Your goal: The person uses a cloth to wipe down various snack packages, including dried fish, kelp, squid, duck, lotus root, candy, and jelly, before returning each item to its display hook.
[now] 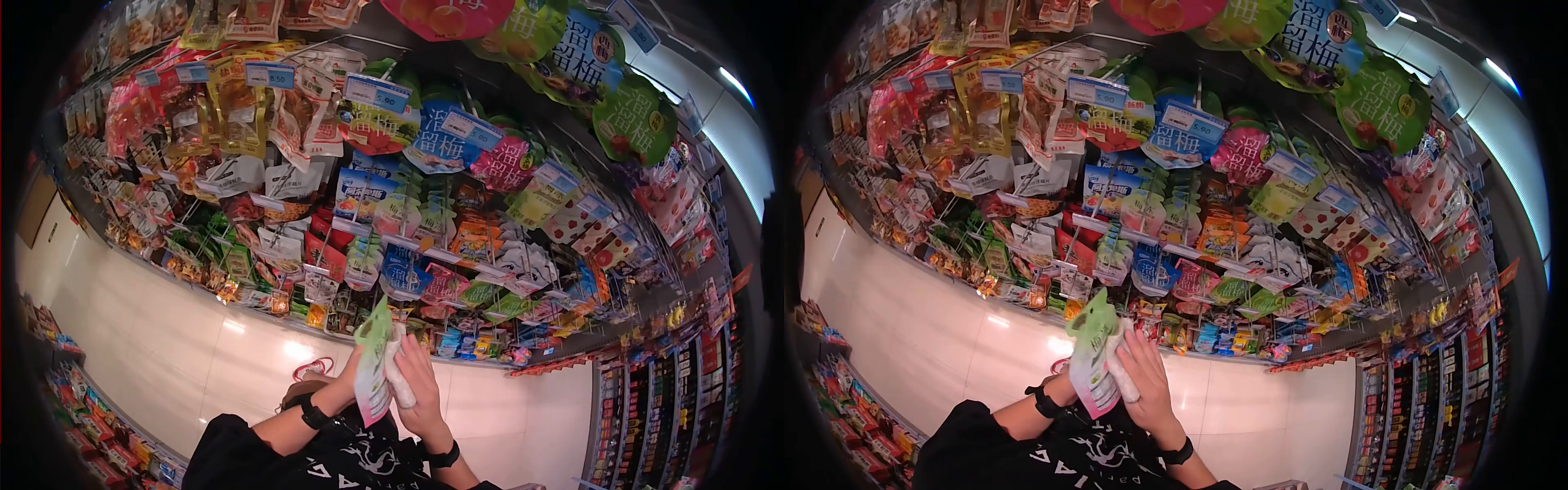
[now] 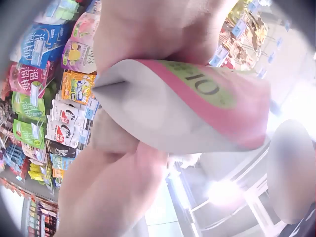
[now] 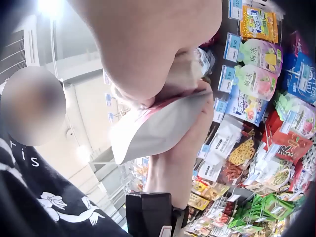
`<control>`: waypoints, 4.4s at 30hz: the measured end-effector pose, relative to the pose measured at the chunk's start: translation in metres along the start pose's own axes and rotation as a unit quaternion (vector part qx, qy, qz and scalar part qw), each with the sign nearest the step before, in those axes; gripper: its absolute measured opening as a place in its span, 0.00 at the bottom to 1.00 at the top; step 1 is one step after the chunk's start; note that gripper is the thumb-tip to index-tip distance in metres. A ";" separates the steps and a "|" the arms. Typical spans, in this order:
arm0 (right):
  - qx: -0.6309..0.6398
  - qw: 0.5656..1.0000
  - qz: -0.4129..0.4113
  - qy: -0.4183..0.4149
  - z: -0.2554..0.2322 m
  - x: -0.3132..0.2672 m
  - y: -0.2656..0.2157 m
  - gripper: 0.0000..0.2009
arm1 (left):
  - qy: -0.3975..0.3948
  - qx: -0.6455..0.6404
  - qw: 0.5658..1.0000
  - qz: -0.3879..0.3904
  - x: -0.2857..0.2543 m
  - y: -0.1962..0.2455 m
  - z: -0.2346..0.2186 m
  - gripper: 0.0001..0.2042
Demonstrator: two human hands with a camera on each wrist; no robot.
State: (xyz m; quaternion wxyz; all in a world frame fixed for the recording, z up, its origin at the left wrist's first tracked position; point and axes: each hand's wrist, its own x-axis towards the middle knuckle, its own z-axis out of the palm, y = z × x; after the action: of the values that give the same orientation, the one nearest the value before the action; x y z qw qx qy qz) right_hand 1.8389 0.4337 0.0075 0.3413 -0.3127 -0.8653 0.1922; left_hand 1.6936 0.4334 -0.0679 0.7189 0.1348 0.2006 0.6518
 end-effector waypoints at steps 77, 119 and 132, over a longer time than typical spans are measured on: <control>0.540 0.718 0.430 0.089 0.086 0.025 0.213 0.15 | 0.000 0.810 0.545 0.216 0.157 0.098 0.044 0.29; 0.206 0.857 0.348 0.319 0.085 0.135 0.307 0.23 | -0.101 0.881 0.447 0.115 0.215 0.145 0.077 0.09; 0.155 0.876 0.325 0.322 0.072 0.178 0.325 0.23 | -0.109 0.858 0.486 0.124 0.196 0.150 0.084 0.10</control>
State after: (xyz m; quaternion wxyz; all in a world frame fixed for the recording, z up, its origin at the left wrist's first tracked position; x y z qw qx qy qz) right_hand 1.8189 0.7818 -0.1363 0.5636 -0.5640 -0.5162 0.3128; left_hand 1.6139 0.6500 0.0521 0.1748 0.7786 0.5614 0.2193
